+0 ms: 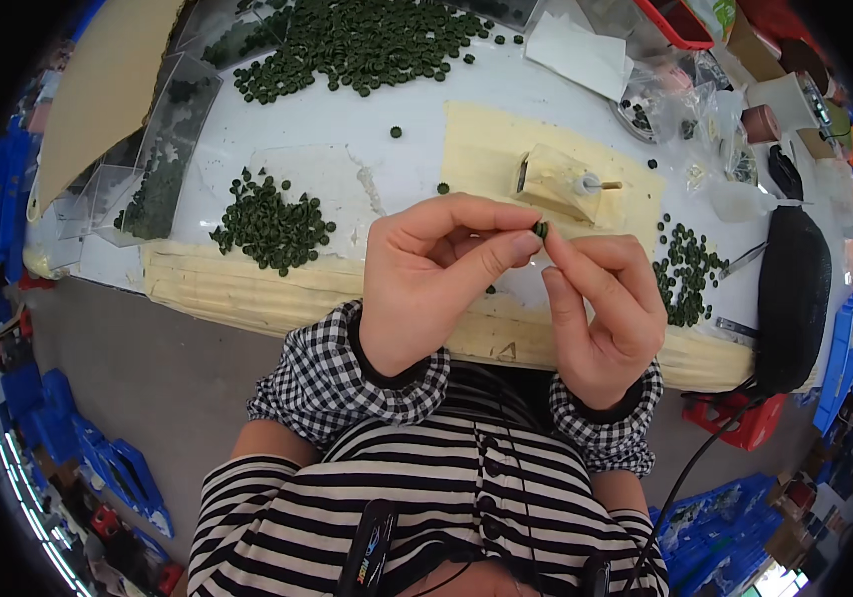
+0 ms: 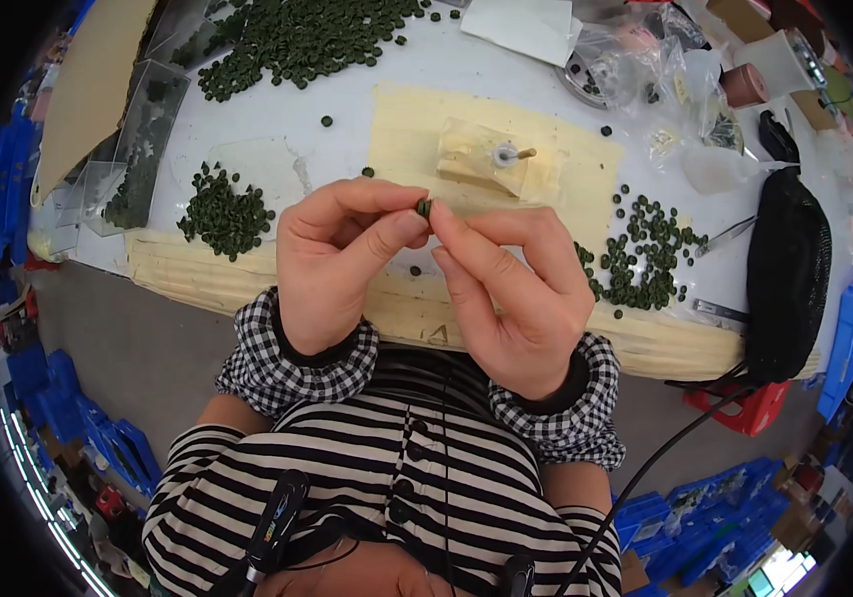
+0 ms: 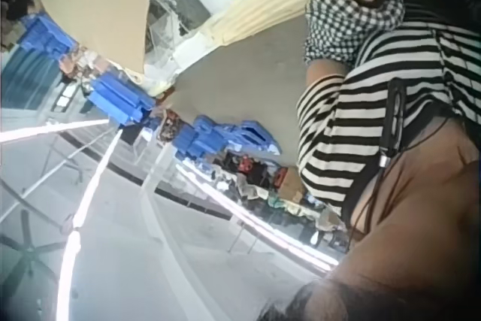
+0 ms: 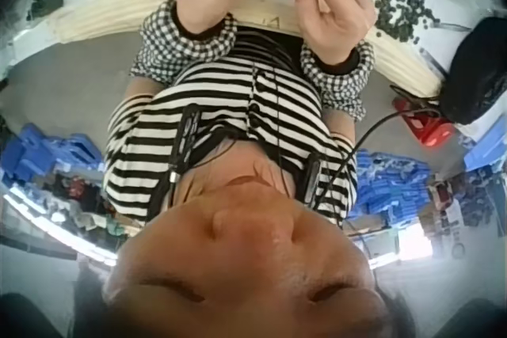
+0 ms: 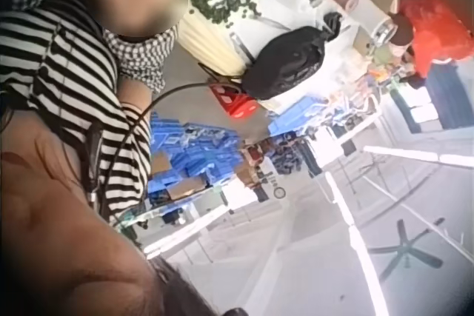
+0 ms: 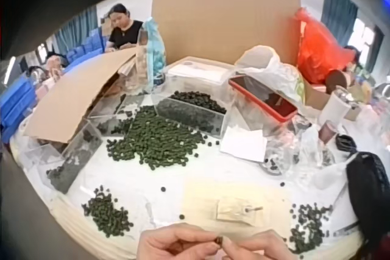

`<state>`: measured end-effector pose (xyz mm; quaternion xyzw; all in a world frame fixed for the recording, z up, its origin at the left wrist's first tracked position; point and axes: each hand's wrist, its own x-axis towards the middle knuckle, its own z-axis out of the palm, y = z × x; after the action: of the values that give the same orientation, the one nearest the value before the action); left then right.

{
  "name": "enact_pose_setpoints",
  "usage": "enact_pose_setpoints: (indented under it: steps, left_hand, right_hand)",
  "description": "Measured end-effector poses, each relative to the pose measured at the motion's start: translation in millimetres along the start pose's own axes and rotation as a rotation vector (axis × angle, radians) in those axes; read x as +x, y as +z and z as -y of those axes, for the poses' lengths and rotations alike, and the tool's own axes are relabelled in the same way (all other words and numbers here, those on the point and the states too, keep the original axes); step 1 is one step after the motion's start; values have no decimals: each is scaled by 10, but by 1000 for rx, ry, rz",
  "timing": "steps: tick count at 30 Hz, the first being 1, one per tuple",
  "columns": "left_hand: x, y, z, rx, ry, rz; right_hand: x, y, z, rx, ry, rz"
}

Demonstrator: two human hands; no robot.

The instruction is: Inserting small black plug components into green plastic toy parts on a workbench.

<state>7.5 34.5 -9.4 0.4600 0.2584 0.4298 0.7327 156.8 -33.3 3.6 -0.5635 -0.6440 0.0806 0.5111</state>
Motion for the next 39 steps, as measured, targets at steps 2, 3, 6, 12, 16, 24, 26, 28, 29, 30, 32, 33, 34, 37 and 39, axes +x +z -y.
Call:
enact_pose_setpoints:
  steps: [2,3,6,12,16,24,26,28,29,30,32,33,34,37,39]
  left_hand:
    - [10,21,11,-19,19,-9]
    - [22,18,5,-2,21,-7]
    - [32,31,-21,33,24,-9]
    - [60,31,3,44,52,3]
    - [69,57,-13,37,35,18]
    - [50,126,12,89,29,38]
    - [46,133,-12,116,16,38]
    - [30,121,-18,111,21,32]
    - [15,101,-3,95,31,23]
    - [52,93,-10,77,56,18]
    - [42,85,-22,89,30,-18]
    - [29,85,-26,98,24,-39]
    - [23,90,-25,102,16,-62]
    - [31,85,-5,124,14,-63]
    - [42,84,-4,122,7,-55]
  right_hand:
    - [-13,19,-23,-3,-17,-24]
    - [-6,25,-32,-4,-23,-30]
    - [-16,45,-46,8,-42,-59]
    - [-5,53,-71,-31,-85,-102]
    - [-2,32,-98,-52,-98,-126]
    - [8,-19,-66,-115,-63,-171]
    - [-4,-41,-58,-97,-26,-183]
    - [-15,-46,-56,-102,-25,-184]
    - [-25,-49,-50,-104,-26,-184]
    - [3,-53,-59,-97,-32,-176]
    - [-4,-35,-73,-85,-45,-160]
    - [0,-29,-67,-76,-27,-139]
    - [-6,-27,-48,-68,-9,-117]
    - [-4,-29,-16,-55,30,-85]
    - [-5,-31,-27,-43,37,-76]
